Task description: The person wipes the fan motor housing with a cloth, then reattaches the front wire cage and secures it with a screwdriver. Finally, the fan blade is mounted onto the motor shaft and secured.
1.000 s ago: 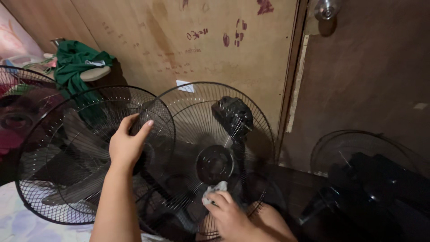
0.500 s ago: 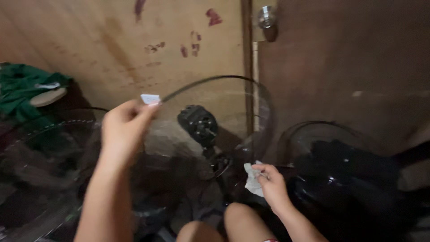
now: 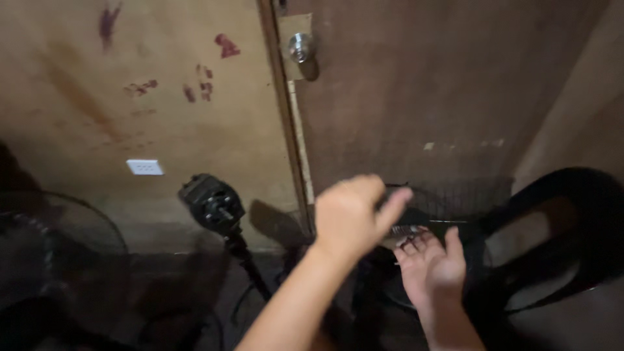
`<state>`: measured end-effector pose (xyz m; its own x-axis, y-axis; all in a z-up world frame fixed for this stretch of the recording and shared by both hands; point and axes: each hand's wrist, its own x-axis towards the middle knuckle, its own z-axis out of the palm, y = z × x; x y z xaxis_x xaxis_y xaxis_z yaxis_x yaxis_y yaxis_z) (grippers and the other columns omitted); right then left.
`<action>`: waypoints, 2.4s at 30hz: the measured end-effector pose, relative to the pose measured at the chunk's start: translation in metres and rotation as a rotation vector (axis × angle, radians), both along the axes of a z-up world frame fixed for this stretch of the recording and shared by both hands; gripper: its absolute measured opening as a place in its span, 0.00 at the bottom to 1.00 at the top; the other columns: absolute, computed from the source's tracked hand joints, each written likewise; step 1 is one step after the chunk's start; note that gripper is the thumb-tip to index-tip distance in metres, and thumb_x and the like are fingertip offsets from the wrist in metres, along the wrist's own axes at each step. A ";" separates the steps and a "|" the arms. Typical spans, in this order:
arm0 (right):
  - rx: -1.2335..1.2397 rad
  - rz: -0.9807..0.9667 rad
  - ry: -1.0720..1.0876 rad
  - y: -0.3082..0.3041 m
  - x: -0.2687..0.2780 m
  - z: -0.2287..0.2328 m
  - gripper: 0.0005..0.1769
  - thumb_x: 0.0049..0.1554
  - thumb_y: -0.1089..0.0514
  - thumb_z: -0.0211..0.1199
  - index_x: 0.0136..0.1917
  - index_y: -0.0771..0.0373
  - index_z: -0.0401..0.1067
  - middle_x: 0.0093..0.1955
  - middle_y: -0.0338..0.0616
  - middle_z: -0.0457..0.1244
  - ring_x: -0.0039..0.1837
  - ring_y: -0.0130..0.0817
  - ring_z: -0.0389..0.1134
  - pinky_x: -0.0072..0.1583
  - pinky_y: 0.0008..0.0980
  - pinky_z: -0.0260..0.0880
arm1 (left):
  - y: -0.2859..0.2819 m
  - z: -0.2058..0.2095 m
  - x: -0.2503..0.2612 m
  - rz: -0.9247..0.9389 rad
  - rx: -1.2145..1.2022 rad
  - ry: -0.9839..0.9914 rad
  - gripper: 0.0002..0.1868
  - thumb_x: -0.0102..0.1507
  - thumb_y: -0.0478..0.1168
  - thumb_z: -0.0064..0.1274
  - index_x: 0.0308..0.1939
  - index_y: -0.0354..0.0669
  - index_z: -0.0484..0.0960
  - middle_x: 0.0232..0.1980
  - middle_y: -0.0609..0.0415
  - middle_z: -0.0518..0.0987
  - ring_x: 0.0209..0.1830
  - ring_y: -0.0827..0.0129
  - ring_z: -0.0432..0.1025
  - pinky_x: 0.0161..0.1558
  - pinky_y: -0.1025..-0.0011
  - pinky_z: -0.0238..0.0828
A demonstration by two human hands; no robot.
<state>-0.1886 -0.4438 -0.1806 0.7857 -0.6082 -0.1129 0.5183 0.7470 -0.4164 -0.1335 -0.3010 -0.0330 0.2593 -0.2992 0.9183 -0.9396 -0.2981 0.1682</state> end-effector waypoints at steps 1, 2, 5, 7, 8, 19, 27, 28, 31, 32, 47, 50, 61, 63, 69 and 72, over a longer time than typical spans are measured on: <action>0.035 -0.010 -0.025 -0.006 -0.002 0.001 0.38 0.69 0.30 0.42 0.64 0.71 0.61 0.65 0.51 0.56 0.69 0.46 0.56 0.74 0.47 0.55 | -0.008 -0.012 0.002 -0.026 0.011 -0.011 0.22 0.61 0.53 0.63 0.22 0.45 0.74 0.25 0.50 0.74 0.27 0.53 0.73 0.30 0.58 0.67; 0.048 -0.015 0.008 -0.011 -0.002 0.000 0.41 0.67 0.29 0.40 0.64 0.72 0.62 0.66 0.52 0.57 0.70 0.46 0.57 0.73 0.47 0.55 | -0.016 -0.025 0.003 -0.053 0.021 -0.022 0.21 0.61 0.52 0.63 0.22 0.46 0.73 0.24 0.51 0.73 0.26 0.54 0.72 0.29 0.59 0.67; 0.122 -0.010 0.062 -0.025 -0.003 -0.018 0.46 0.61 0.26 0.34 0.64 0.71 0.64 0.70 0.52 0.60 0.71 0.45 0.61 0.71 0.47 0.56 | -0.036 -0.062 0.013 -0.108 0.023 0.020 0.19 0.63 0.50 0.62 0.22 0.48 0.74 0.24 0.54 0.73 0.25 0.58 0.71 0.29 0.61 0.67; 0.173 -0.019 0.029 -0.041 0.000 -0.040 0.41 0.64 0.29 0.35 0.66 0.67 0.64 0.69 0.50 0.61 0.70 0.44 0.61 0.70 0.47 0.58 | -0.044 -0.088 0.019 -0.138 0.065 0.046 0.20 0.63 0.50 0.61 0.21 0.49 0.73 0.24 0.55 0.72 0.25 0.58 0.71 0.29 0.62 0.67; 0.164 -0.036 -0.003 -0.049 0.002 -0.054 0.39 0.65 0.30 0.36 0.67 0.64 0.64 0.69 0.48 0.61 0.70 0.44 0.61 0.70 0.48 0.58 | -0.046 -0.101 0.022 -0.151 0.112 0.042 0.21 0.62 0.51 0.62 0.20 0.49 0.73 0.24 0.55 0.72 0.25 0.58 0.71 0.28 0.61 0.66; 0.195 -0.194 0.128 -0.075 0.016 -0.210 0.33 0.64 0.33 0.37 0.66 0.54 0.69 0.64 0.40 0.66 0.64 0.43 0.66 0.65 0.47 0.65 | -0.041 -0.245 0.035 -0.374 0.601 0.002 0.14 0.64 0.53 0.60 0.37 0.50 0.76 0.41 0.55 0.72 0.44 0.60 0.72 0.47 0.62 0.69; 0.189 0.025 0.535 -0.087 0.009 -0.271 0.28 0.61 0.43 0.45 0.68 0.56 0.68 0.64 0.44 0.67 0.64 0.44 0.67 0.65 0.47 0.66 | -0.048 -0.338 0.039 -0.318 0.798 0.080 0.07 0.63 0.44 0.59 0.43 0.51 0.82 0.46 0.54 0.74 0.52 0.59 0.71 0.52 0.62 0.64; 0.154 0.074 0.586 -0.092 0.009 -0.274 0.28 0.60 0.44 0.46 0.68 0.57 0.67 0.64 0.45 0.67 0.65 0.44 0.67 0.66 0.47 0.66 | -0.048 -0.347 0.040 -0.348 0.806 0.108 0.10 0.61 0.45 0.60 0.43 0.48 0.82 0.46 0.51 0.74 0.51 0.57 0.70 0.52 0.59 0.64; 0.037 0.239 0.752 -0.096 0.005 -0.288 0.27 0.59 0.49 0.49 0.69 0.57 0.67 0.65 0.46 0.67 0.65 0.44 0.68 0.66 0.46 0.66 | -0.044 -0.366 0.038 -0.347 0.855 0.187 0.14 0.59 0.46 0.62 0.44 0.44 0.84 0.46 0.48 0.75 0.52 0.54 0.70 0.54 0.53 0.61; -0.014 0.291 0.812 -0.093 0.002 -0.297 0.27 0.59 0.50 0.50 0.70 0.57 0.67 0.65 0.46 0.67 0.65 0.44 0.68 0.66 0.46 0.66 | -0.043 -0.369 0.035 -0.284 0.885 0.203 0.11 0.63 0.45 0.61 0.45 0.45 0.84 0.46 0.50 0.76 0.53 0.54 0.70 0.56 0.53 0.61; -0.241 0.489 0.682 -0.008 0.104 -0.197 0.25 0.56 0.64 0.59 0.67 0.68 0.70 0.60 0.56 0.68 0.60 0.45 0.71 0.63 0.48 0.70 | 0.136 -0.266 0.102 0.402 -0.052 0.694 0.09 0.57 0.37 0.59 0.42 0.45 0.84 0.47 0.51 0.82 0.52 0.52 0.73 0.54 0.58 0.66; -0.421 0.455 0.524 0.058 0.134 -0.127 0.20 0.57 0.64 0.60 0.62 0.72 0.74 0.54 0.57 0.69 0.54 0.44 0.72 0.58 0.45 0.70 | 0.183 -0.251 0.108 0.513 -0.210 0.589 0.10 0.57 0.36 0.57 0.42 0.44 0.84 0.47 0.50 0.82 0.51 0.52 0.74 0.54 0.59 0.67; -1.245 0.090 -0.349 0.181 0.273 0.036 0.18 0.60 0.70 0.57 0.63 0.72 0.76 0.67 0.49 0.63 0.68 0.36 0.64 0.69 0.32 0.62 | 0.260 -0.169 0.157 0.574 -0.298 0.541 0.17 0.59 0.37 0.57 0.53 0.41 0.82 0.54 0.47 0.82 0.56 0.51 0.73 0.57 0.60 0.68; -1.531 -0.021 -0.299 0.200 0.292 0.041 0.18 0.55 0.71 0.61 0.60 0.68 0.77 0.63 0.48 0.63 0.64 0.38 0.67 0.65 0.34 0.66 | 0.254 -0.150 0.180 0.517 -0.263 0.424 0.21 0.60 0.36 0.56 0.58 0.40 0.80 0.60 0.43 0.80 0.61 0.47 0.71 0.61 0.57 0.66; -1.928 -0.168 -0.190 0.217 0.296 0.022 0.15 0.50 0.72 0.66 0.51 0.63 0.77 0.54 0.50 0.64 0.57 0.47 0.69 0.58 0.36 0.70 | 0.233 -0.137 0.227 0.381 -0.280 0.511 0.25 0.63 0.31 0.50 0.65 0.44 0.78 0.65 0.44 0.79 0.65 0.49 0.72 0.65 0.58 0.67; -2.041 -0.044 -0.278 0.203 0.299 0.028 0.13 0.48 0.72 0.66 0.47 0.61 0.79 0.51 0.46 0.66 0.56 0.45 0.71 0.57 0.35 0.71 | 0.232 -0.148 0.233 0.392 -0.268 0.598 0.26 0.62 0.33 0.53 0.65 0.46 0.78 0.62 0.46 0.80 0.62 0.50 0.73 0.62 0.59 0.67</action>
